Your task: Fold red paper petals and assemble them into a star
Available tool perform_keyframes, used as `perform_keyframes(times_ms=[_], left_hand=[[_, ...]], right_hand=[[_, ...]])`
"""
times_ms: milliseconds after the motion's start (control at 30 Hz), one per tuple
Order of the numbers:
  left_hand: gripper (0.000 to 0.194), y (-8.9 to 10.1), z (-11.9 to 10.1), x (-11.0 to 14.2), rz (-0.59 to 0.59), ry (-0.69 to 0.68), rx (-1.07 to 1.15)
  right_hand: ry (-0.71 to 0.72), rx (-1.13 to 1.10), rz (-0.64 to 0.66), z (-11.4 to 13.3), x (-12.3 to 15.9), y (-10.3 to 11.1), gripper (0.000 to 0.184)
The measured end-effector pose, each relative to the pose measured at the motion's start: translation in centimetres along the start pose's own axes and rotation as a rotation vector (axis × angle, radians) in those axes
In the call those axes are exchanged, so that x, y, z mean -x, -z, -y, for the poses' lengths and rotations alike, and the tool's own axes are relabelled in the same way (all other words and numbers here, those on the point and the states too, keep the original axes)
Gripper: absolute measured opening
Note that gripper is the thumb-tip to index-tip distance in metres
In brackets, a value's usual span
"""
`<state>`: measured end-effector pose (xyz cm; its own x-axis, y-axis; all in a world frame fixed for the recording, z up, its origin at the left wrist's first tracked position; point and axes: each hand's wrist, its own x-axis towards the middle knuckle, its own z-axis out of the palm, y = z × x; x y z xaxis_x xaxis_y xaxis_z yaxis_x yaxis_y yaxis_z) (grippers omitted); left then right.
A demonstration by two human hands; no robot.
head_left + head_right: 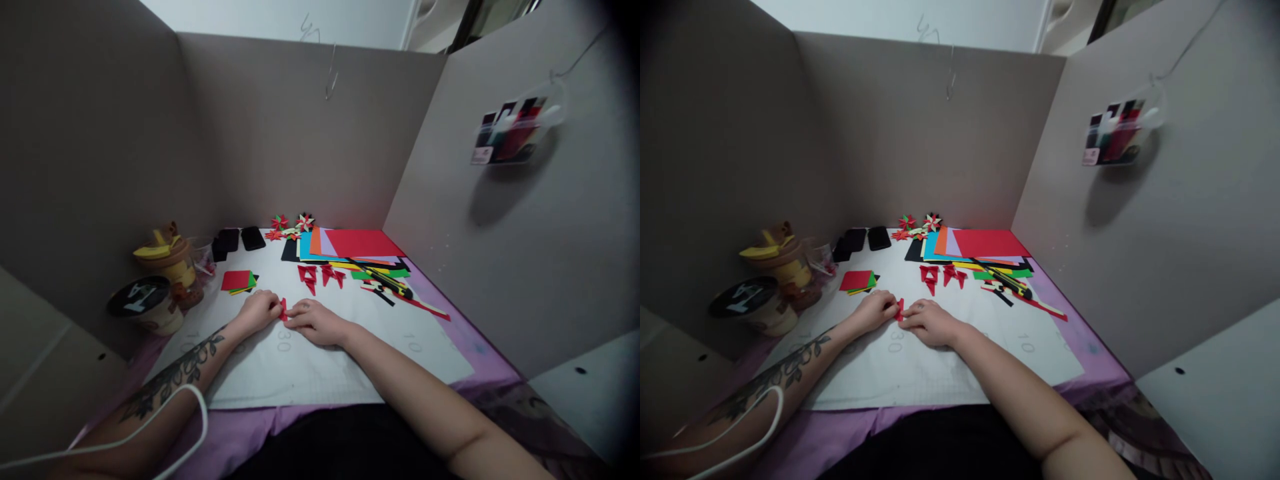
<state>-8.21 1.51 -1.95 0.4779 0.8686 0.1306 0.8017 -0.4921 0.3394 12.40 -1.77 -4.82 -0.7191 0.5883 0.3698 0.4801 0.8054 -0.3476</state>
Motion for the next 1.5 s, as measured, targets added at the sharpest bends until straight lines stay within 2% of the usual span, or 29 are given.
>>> perform_keyframes(times_ms=[600, 833, 1067, 1233, 1500], left_hand=[[0.020, -0.2, -0.2, 0.1, -0.015, 0.014, -0.064], [0.019, -0.1, -0.4, 0.1, -0.018, 0.024, -0.064], [0.018, -0.2, 0.2, 0.1, -0.024, 0.005, -0.030], [0.011, -0.2, 1.5, -0.1, -0.059, 0.077, -0.004], [0.007, 0.3, 2.1, 0.2, -0.112, 0.100, -0.110]], right_hand=[[-0.032, -0.054, 0.028, 1.0, -0.1, 0.9, 0.028], [-0.017, -0.079, 0.060, 1.3, -0.4, 1.5, 0.044], [-0.010, -0.034, 0.070, 1.0, -0.3, 1.2, 0.035], [-0.019, -0.023, 0.068, 0.9, -0.2, 1.1, 0.033], [-0.020, -0.028, 0.062, 1.1, -0.2, 1.3, 0.033]])
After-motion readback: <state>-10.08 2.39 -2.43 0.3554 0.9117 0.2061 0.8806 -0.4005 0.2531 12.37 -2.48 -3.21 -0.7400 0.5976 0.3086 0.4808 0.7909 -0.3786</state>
